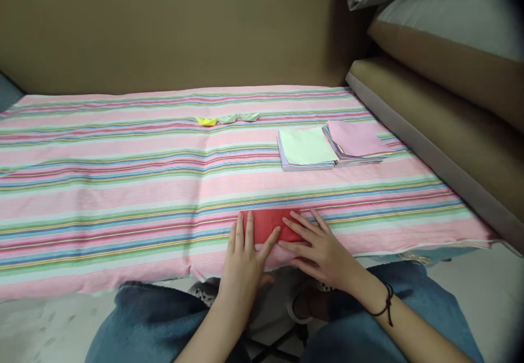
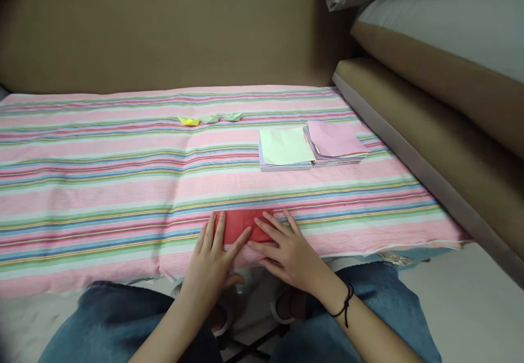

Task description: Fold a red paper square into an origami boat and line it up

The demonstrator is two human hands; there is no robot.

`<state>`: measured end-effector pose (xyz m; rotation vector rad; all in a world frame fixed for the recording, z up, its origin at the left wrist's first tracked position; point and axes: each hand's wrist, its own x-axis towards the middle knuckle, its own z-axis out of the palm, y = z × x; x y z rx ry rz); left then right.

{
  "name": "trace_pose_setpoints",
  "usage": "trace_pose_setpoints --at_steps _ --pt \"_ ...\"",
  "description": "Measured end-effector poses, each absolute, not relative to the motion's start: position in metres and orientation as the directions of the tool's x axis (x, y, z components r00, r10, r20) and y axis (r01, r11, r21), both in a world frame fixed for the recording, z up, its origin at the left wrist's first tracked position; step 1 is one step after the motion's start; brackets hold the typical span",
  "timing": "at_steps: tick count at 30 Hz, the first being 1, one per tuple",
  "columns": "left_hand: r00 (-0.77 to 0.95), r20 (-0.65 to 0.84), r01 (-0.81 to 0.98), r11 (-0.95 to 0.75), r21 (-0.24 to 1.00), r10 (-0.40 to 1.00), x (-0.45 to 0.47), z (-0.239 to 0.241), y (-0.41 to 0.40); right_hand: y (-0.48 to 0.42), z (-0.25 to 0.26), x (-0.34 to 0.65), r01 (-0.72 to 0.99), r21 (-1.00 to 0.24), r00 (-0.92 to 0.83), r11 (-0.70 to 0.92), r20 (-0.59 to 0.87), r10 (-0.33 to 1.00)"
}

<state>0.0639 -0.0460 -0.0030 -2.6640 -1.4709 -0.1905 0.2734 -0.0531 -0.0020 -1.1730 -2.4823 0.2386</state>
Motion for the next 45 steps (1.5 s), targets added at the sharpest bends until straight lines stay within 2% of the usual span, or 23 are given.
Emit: trace_pose_setpoints --at_steps 17,23,25,28,31,38,45 --pt "0.561 0.188 0.826 -0.560 -0.065 0.806 0.061 -0.004 -0.048 -0.082 0.011 0.297 0.797 -0.282 -0.473 0.534 0.258 0.843" --pt "0.554 0.153 0.830 -0.556 -0.032 0.818 0.061 -0.010 -0.046 -0.068 0.012 0.281 0.768 -0.427 -0.257 0.477 0.477 0.841" --pt "0.555 0.150 0.830 -0.556 -0.035 0.818 0.061 -0.010 -0.045 -0.057 0.008 0.267 0.741 -0.430 -0.292 0.516 0.487 0.824" --pt "0.552 0.125 0.833 -0.552 -0.038 0.825 0.061 -0.008 -0.045 -0.042 -0.002 0.245 0.679 -0.393 -0.453 0.620 0.439 0.775" --pt "0.545 0.102 0.838 -0.545 -0.029 0.832 0.062 -0.006 -0.047 -0.035 -0.013 0.233 0.699 -0.331 -0.500 0.633 0.407 0.765" --pt "0.557 0.230 0.820 -0.572 -0.001 0.798 0.047 -0.015 -0.044 -0.039 -0.016 0.232 0.779 -0.275 -0.467 0.563 0.346 0.814" --pt "0.556 0.424 0.802 -0.596 -0.047 0.715 0.033 -0.016 -0.054 -0.039 -0.014 0.227 0.779 -0.261 -0.480 0.570 0.335 0.811"
